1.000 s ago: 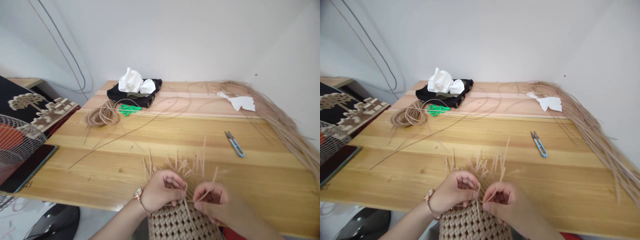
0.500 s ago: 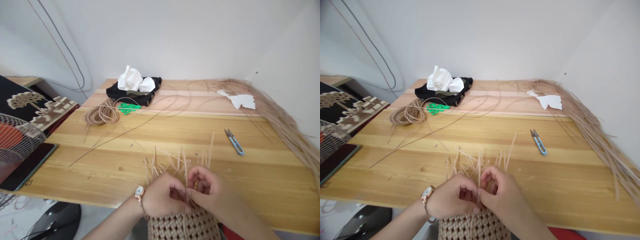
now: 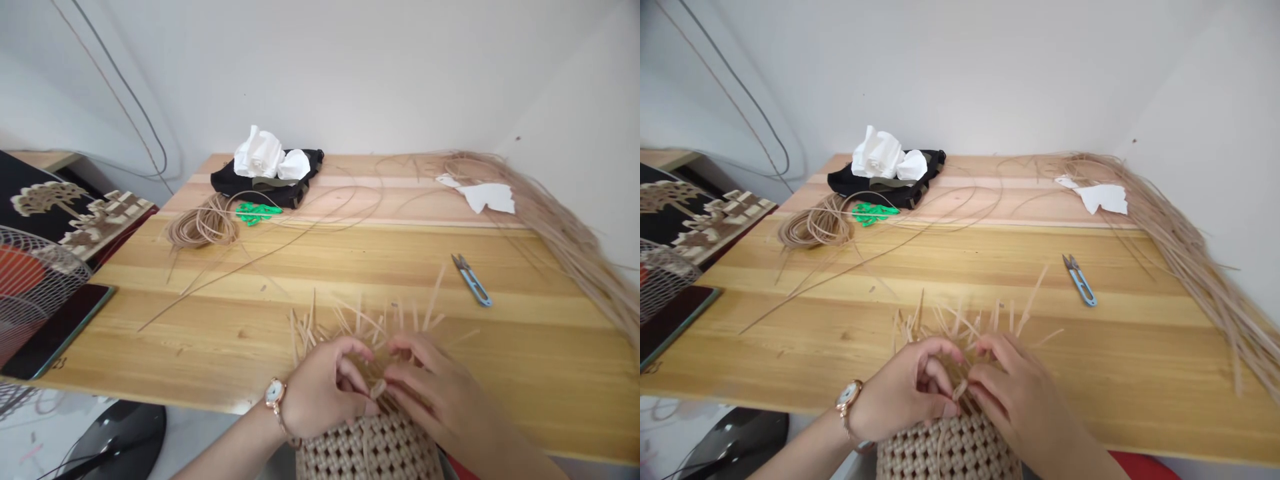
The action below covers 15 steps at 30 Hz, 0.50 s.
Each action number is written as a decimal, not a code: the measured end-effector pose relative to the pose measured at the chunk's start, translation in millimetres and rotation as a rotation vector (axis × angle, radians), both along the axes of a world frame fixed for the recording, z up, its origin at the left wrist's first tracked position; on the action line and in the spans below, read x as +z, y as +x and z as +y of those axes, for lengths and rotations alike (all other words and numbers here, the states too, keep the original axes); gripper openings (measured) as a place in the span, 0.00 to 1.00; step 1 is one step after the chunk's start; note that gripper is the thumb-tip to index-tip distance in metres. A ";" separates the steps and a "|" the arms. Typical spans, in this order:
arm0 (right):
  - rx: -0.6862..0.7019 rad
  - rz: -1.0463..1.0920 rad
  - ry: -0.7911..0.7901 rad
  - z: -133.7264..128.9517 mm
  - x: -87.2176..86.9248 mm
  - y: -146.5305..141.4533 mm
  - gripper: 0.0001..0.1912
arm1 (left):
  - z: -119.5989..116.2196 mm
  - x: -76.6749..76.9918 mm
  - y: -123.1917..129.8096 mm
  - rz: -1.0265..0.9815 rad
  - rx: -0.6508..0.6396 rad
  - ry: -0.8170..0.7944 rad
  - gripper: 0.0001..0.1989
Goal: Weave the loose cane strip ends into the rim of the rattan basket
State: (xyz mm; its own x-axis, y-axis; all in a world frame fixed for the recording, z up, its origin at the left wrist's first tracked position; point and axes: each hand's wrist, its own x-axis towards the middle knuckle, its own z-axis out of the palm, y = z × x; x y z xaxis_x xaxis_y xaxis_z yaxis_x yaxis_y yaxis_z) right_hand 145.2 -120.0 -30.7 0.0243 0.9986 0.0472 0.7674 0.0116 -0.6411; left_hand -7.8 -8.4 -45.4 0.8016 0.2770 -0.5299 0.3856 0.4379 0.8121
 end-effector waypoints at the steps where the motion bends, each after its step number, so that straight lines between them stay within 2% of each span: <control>1: 0.012 0.002 0.017 -1.6 -1.3 -0.7 0.07 | -0.4 -1.2 -0.8 -0.017 0.010 0.005 0.23; 4: 0.074 0.033 0.057 -5.3 0.3 -3.8 0.08 | -0.4 -1.7 -2.4 -0.026 -0.009 0.020 0.14; 8: 0.137 0.065 0.086 -9.5 13.6 -7.2 0.07 | 3.1 2.0 -1.5 0.029 -0.075 0.059 0.08; 12: 0.161 0.115 -0.026 -14.5 22.5 -8.5 0.06 | 8.6 3.2 -0.4 0.036 -0.125 0.049 0.07; 15: 0.089 0.104 0.007 -19.0 20.3 -10.6 0.08 | 11.0 2.4 -0.5 0.012 -0.145 0.017 0.08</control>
State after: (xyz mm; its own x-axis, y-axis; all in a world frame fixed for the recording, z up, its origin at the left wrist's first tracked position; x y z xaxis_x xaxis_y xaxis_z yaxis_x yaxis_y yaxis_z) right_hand 134.6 -138.9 -10.3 -0.0595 0.9967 0.0559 0.6925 0.0815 -0.7168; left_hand -8.3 2.7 -43.0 0.8277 0.1678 -0.5355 0.4533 0.3628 0.8142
